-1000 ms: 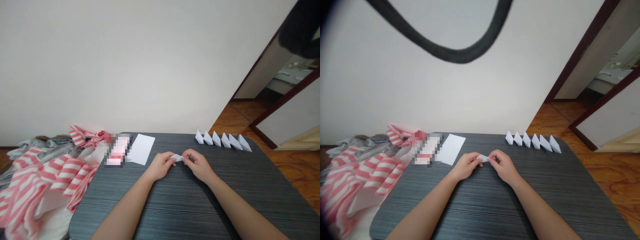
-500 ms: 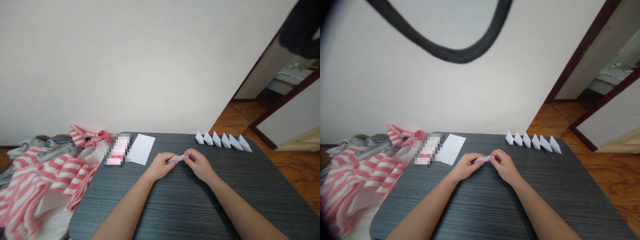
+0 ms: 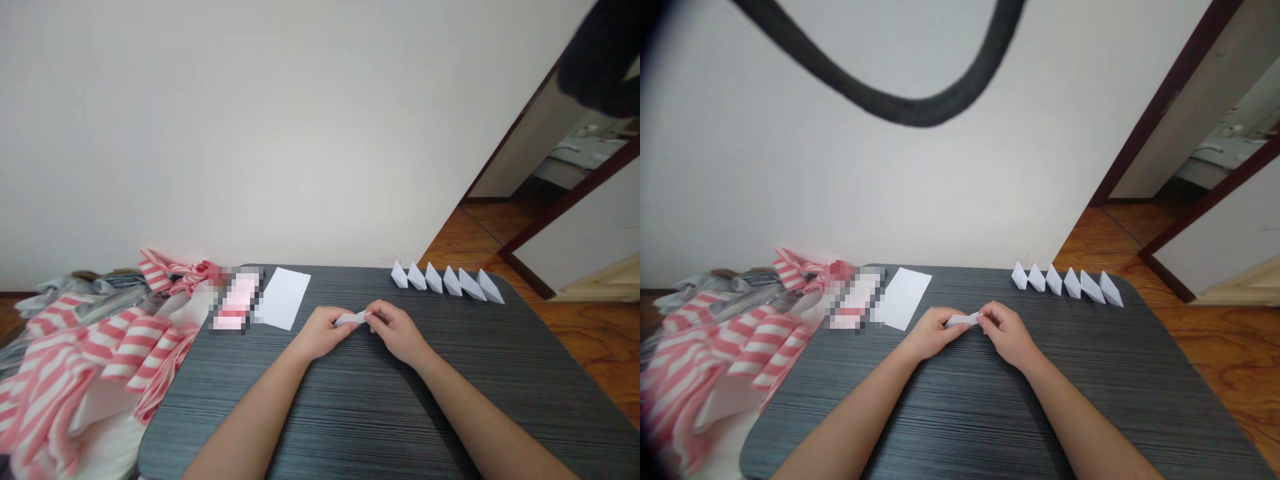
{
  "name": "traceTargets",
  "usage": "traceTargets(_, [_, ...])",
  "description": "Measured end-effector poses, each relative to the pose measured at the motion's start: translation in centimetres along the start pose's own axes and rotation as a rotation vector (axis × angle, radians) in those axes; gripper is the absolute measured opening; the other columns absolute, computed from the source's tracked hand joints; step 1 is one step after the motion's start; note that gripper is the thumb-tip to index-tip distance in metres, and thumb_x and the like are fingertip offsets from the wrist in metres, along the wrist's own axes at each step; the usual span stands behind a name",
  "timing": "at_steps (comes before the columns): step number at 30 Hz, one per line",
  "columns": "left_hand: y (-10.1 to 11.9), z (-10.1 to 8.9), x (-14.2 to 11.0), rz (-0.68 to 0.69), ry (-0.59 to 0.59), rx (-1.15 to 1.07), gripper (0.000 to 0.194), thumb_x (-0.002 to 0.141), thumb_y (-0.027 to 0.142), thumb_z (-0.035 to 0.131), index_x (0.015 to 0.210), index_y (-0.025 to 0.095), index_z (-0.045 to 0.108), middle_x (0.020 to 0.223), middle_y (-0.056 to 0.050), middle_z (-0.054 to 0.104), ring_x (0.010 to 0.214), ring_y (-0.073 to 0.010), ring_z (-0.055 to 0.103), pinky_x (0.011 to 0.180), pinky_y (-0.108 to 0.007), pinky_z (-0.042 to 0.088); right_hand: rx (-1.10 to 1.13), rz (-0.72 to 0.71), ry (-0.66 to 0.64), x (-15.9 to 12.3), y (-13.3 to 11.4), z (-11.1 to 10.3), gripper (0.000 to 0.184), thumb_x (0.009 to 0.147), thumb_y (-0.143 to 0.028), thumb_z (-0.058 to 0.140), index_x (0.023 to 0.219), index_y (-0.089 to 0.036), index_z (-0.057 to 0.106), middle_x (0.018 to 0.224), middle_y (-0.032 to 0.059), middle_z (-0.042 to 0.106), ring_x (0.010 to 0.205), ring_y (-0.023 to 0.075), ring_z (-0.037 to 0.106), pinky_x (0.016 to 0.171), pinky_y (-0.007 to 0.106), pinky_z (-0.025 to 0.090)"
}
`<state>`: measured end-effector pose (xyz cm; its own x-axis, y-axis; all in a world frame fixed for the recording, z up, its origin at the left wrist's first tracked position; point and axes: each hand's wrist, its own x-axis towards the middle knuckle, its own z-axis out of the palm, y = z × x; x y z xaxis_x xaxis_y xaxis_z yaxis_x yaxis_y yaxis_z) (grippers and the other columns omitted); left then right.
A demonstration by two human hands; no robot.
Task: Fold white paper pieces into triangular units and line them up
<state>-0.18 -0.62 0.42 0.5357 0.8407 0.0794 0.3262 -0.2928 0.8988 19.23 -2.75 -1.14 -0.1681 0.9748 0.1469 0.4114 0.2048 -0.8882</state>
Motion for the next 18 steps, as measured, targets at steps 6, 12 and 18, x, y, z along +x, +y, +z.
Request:
traceTargets(6, [0.14, -0.17, -0.01, -0.024, 0.004, -0.003, 0.029, 0.084, 0.035, 0.047, 0.089, 0.015, 0.067, 0.078, -0.002, 0.065, 0.067, -0.0126, 0.054, 0.061, -0.021, 0.038, 0.137, 0.027, 0.086, -0.09, 0.95, 0.72, 0.016, 0.082, -0.031, 0.055, 0.093, -0.02, 0.052, 0.074, 0.0014, 0.062, 0.055, 0.0133, 0.056, 0.052, 0.025, 0.046])
traceTargets(12, [0.18, -0.27, -0.01, -0.036, 0.043, -0.009, 0.031, 0.085, 0.036, 0.045, 0.086, 0.015, 0.067, 0.077, -0.002, 0.065, 0.066, -0.0119, 0.053, 0.06, -0.021, 0.038, -0.046, -0.149, 0.094, -0.15, 0.36, 0.13, 0.018, 0.085, -0.027, 0.052, 0.092, -0.022, 0.067, 0.107, 0.0077, 0.062, 0.072, 0.017, 0.062, 0.062, 0.031, 0.052])
traceTargets(18, [0.09, -0.28, 0.06, -0.016, 0.083, 0.016, 0.032, 0.085, 0.038, 0.046, 0.088, 0.015, 0.068, 0.082, -0.003, 0.066, 0.074, -0.0143, 0.057, 0.067, -0.023, 0.041, -0.143, -0.258, 0.081, 0.09, 0.42, -0.19, 0.023, 0.084, -0.022, 0.054, 0.102, -0.025, 0.068, 0.11, 0.0061, 0.062, 0.1, 0.021, 0.057, 0.087, 0.035, 0.047])
